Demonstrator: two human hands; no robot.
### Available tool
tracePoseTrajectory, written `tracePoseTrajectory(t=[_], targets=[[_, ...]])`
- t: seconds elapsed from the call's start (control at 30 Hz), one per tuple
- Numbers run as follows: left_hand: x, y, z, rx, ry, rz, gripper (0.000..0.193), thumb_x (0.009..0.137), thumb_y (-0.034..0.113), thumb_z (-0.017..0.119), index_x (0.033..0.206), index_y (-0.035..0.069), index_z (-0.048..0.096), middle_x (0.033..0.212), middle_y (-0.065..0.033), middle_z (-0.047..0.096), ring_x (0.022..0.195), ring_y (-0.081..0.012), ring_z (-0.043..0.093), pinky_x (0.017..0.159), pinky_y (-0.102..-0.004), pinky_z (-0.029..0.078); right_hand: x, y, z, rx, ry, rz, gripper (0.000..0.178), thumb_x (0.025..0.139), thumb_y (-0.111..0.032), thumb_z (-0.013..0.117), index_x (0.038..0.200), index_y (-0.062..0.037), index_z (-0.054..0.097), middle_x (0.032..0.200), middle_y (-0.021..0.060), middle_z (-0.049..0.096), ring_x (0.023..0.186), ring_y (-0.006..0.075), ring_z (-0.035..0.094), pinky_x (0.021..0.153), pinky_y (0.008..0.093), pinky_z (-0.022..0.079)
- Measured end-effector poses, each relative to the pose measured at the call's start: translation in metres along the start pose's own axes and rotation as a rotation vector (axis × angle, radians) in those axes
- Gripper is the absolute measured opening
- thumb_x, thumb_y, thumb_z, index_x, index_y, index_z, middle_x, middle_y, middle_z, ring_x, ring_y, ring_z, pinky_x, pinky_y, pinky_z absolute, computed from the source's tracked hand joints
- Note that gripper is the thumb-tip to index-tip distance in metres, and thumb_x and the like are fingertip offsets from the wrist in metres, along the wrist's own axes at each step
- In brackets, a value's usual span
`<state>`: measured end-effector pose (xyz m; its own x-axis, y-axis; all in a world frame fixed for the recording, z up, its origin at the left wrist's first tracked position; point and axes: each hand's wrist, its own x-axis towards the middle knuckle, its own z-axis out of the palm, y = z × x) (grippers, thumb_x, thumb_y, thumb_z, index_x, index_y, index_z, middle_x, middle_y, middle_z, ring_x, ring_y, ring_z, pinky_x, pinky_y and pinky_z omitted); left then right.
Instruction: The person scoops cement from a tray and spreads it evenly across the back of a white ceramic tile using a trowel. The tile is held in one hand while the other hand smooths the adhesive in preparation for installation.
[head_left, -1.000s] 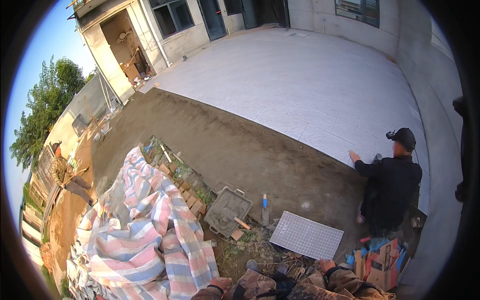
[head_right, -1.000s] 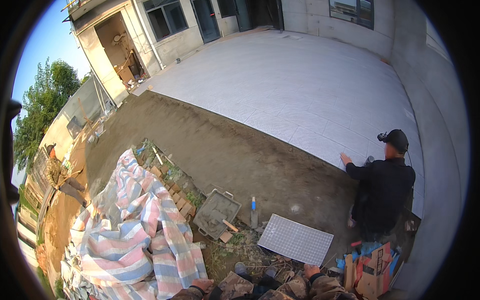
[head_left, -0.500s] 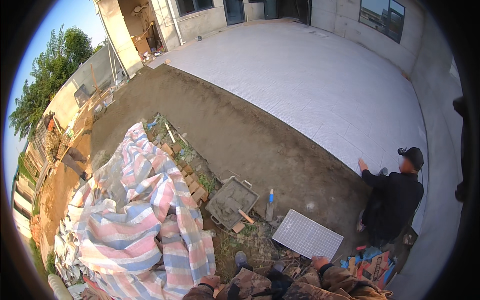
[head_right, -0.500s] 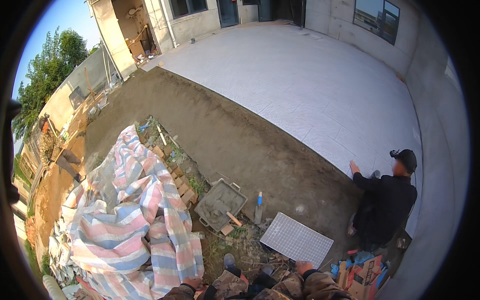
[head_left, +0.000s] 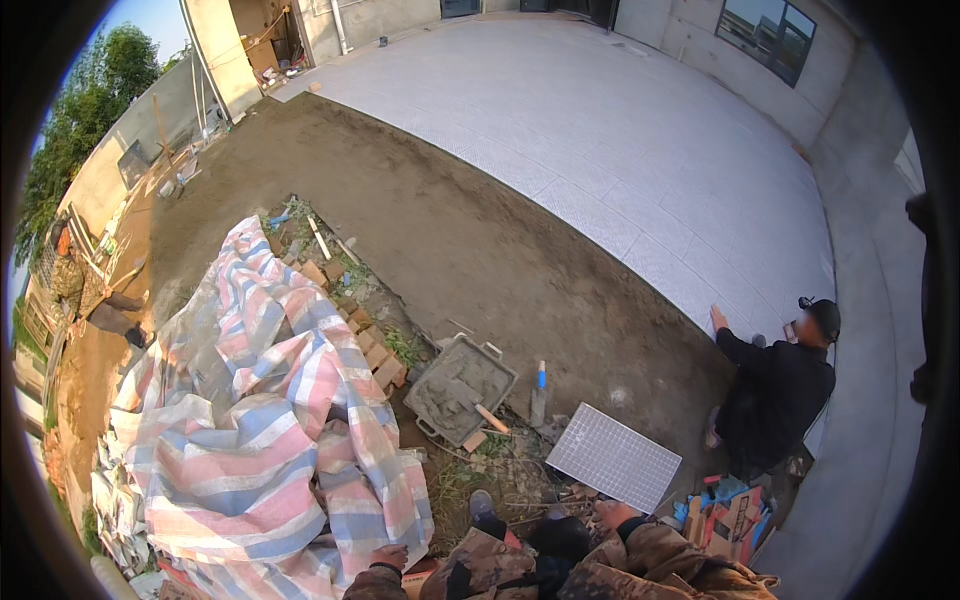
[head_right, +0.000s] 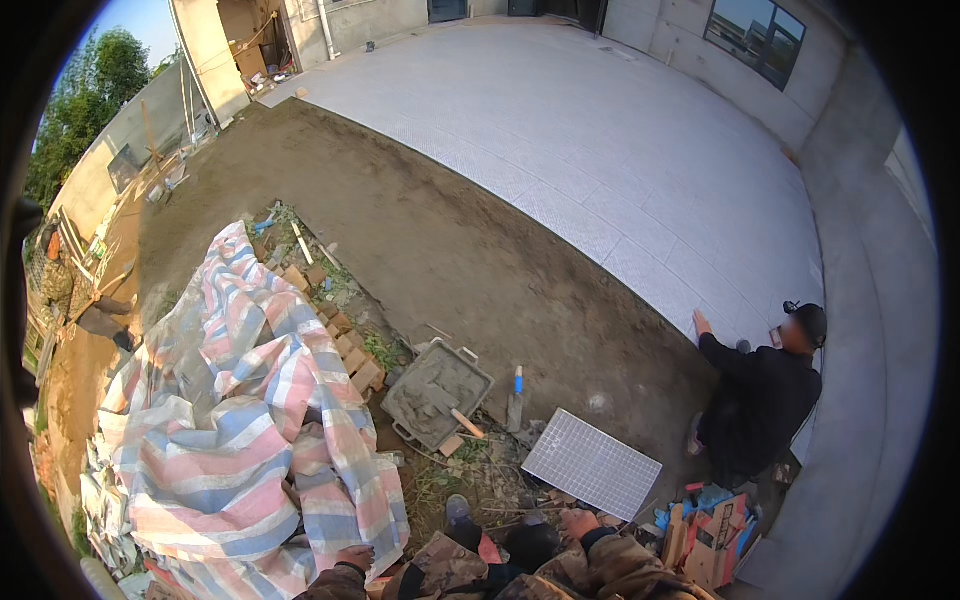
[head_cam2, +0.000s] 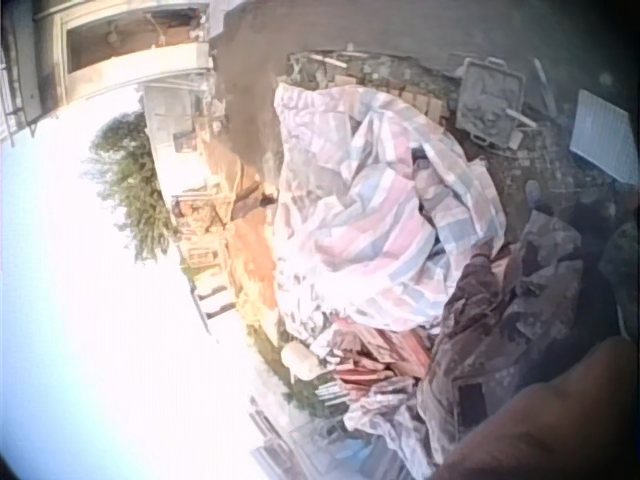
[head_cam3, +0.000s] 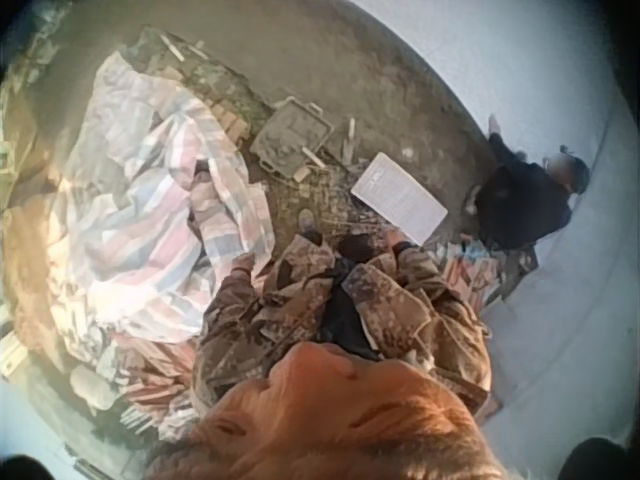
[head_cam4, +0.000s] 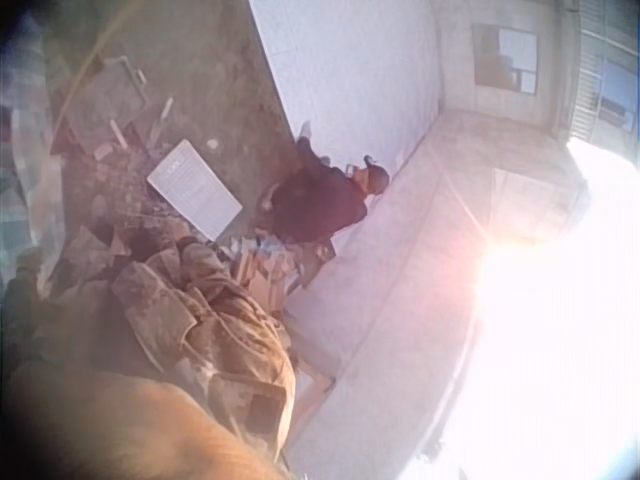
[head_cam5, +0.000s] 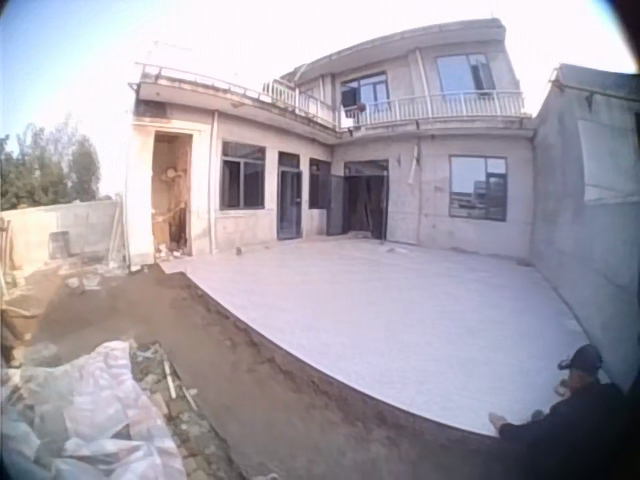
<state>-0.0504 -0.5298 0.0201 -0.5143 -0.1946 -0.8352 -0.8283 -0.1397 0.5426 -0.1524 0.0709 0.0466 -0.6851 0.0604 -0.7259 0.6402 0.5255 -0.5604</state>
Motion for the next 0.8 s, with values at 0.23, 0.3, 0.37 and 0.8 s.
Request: tracePoseTrajectory(t=[0.23, 0.3, 0.37, 0.8], targets=[[0.002, 0.049, 0.021, -0.056, 0.112, -0.109, 0.015, 0.095, 0.011, 0.059, 0.101, -0.003, 0.062, 0.073, -0.0139, 0.064, 0.052, -0.0187, 0.057, 0.044, -0.029, 0.043, 0.008, 0.017, 0.023, -0.291, -0.047, -0.131, 0.032, 0.103, -0.031, 0.046, 0.095, -0.0095, 0.067, 0.083, 0.0097, 0.072, 0.073, 0.0301, 0.07, 0.065, 0.0409, 0.058], [0.004, 0.061, 0.033, -0.043, 0.075, -0.145, 0.016, 0.094, 0.012, 0.06, 0.098, -0.003, 0.062, 0.072, -0.0141, 0.065, 0.051, -0.0185, 0.057, 0.043, -0.029, 0.043, 0.024, 0.034, 0.023, -0.366, -0.017, -0.276, 0.032, 0.101, -0.032, 0.049, 0.092, -0.008, 0.068, 0.082, 0.0124, 0.071, 0.075, 0.0315, 0.069, 0.066, 0.043, 0.057], [0.008, 0.072, 0.048, -0.048, 0.046, -0.16, 0.019, 0.094, 0.015, 0.062, 0.096, -0.003, 0.062, 0.073, -0.0145, 0.065, 0.051, -0.0188, 0.058, 0.043, -0.0301, 0.044, 0.046, 0.041, 0.021, -0.293, -0.078, -0.065, 0.04, 0.099, -0.036, 0.05, 0.084, -0.0042, 0.068, 0.083, 0.0167, 0.072, 0.08, 0.036, 0.068, 0.071, 0.047, 0.055], [0.0, 0.092, 0.165, 0.046, 0.01, -0.187, 0.032, 0.096, 0.026, 0.064, 0.107, -0.004, 0.065, 0.081, -0.011, 0.07, 0.061, -0.017, 0.063, 0.055, -0.0304, 0.053, 0.112, 0.018, -0.016, -0.42, -0.012, -0.286, 0.048, 0.097, -0.046, 0.049, 0.089, -0.0027, 0.07, 0.085, 0.0269, 0.068, 0.084, 0.0415, 0.067, 0.076, 0.0506, 0.052]])
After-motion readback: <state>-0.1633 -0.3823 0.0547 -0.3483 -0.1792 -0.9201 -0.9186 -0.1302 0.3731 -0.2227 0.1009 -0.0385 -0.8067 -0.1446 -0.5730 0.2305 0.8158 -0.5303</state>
